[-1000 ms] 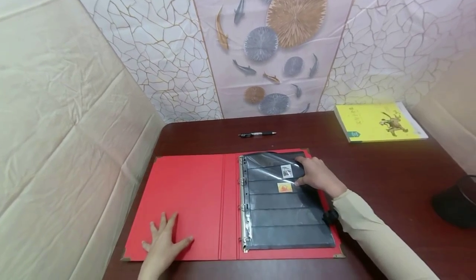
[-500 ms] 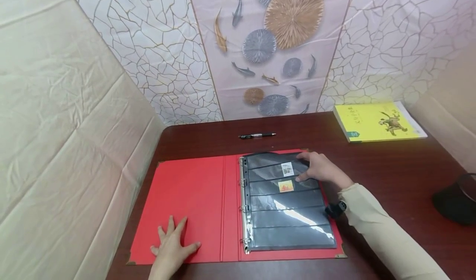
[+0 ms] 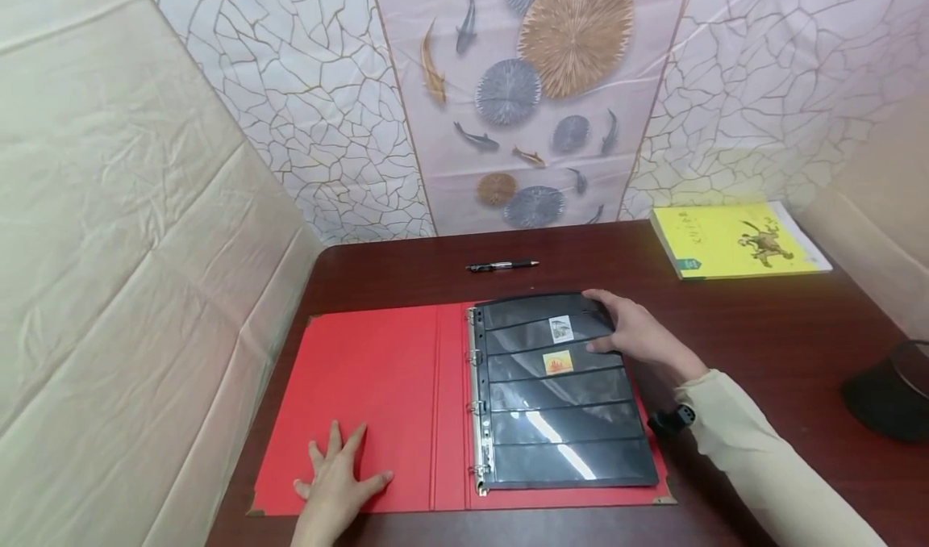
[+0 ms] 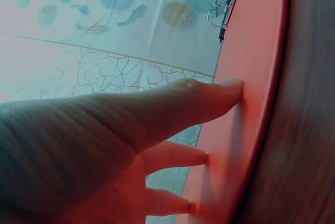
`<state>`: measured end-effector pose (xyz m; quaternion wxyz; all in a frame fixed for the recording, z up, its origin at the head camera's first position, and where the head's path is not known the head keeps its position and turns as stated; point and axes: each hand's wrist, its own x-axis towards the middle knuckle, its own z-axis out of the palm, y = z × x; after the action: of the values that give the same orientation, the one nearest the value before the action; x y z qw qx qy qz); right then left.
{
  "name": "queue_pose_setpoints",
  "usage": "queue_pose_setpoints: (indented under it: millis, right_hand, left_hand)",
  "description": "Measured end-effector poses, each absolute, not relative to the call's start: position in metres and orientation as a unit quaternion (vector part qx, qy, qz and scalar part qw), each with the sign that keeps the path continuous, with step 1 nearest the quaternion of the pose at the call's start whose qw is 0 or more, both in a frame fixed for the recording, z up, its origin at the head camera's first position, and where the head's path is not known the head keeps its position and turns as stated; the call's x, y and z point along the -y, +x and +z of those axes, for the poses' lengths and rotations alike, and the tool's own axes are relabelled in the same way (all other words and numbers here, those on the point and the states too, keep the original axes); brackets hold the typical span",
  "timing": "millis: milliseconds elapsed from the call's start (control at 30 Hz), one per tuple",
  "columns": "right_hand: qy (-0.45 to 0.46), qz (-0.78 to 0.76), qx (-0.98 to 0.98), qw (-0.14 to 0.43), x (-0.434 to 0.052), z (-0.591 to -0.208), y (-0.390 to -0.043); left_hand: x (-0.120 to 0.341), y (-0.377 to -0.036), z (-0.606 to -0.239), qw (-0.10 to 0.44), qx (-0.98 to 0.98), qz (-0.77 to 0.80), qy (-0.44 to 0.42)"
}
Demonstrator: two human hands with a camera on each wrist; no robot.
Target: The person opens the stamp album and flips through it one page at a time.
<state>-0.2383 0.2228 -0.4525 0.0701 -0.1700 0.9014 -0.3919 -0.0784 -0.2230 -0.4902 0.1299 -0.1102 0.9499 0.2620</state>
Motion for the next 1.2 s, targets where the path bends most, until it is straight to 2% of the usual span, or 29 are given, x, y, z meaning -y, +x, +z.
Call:
queue_pose_setpoints:
  millis: [267, 467, 933, 1200]
  right_hand:
    - [-0.182, -0.424, -0.885, 0.053, -0.226, -0.447, -0.219]
    - [-0.177, -0.502, -0.842, 0.086, -0.226, -0.444, -0.207]
    - [-0.150, -0.579, -0.779, 0.188, -0.233, -0.426, -0.170]
    - [-0.153, -0.595, -0.764, 0.197, -0.228, -0.414, -0.160]
  left_hand:
    - [0.226, -0.078, -0.490, 0.126, -0.950, 0.267, -0.105]
    - [0.227, -0.075, -0.489, 0.117, -0.948, 0.279, -0.096]
    - [0.226, -0.076, -0.489, 0.124, -0.949, 0.272, -0.100]
    - [0.227, -0.075, -0.490, 0.123, -0.947, 0.277, -0.102]
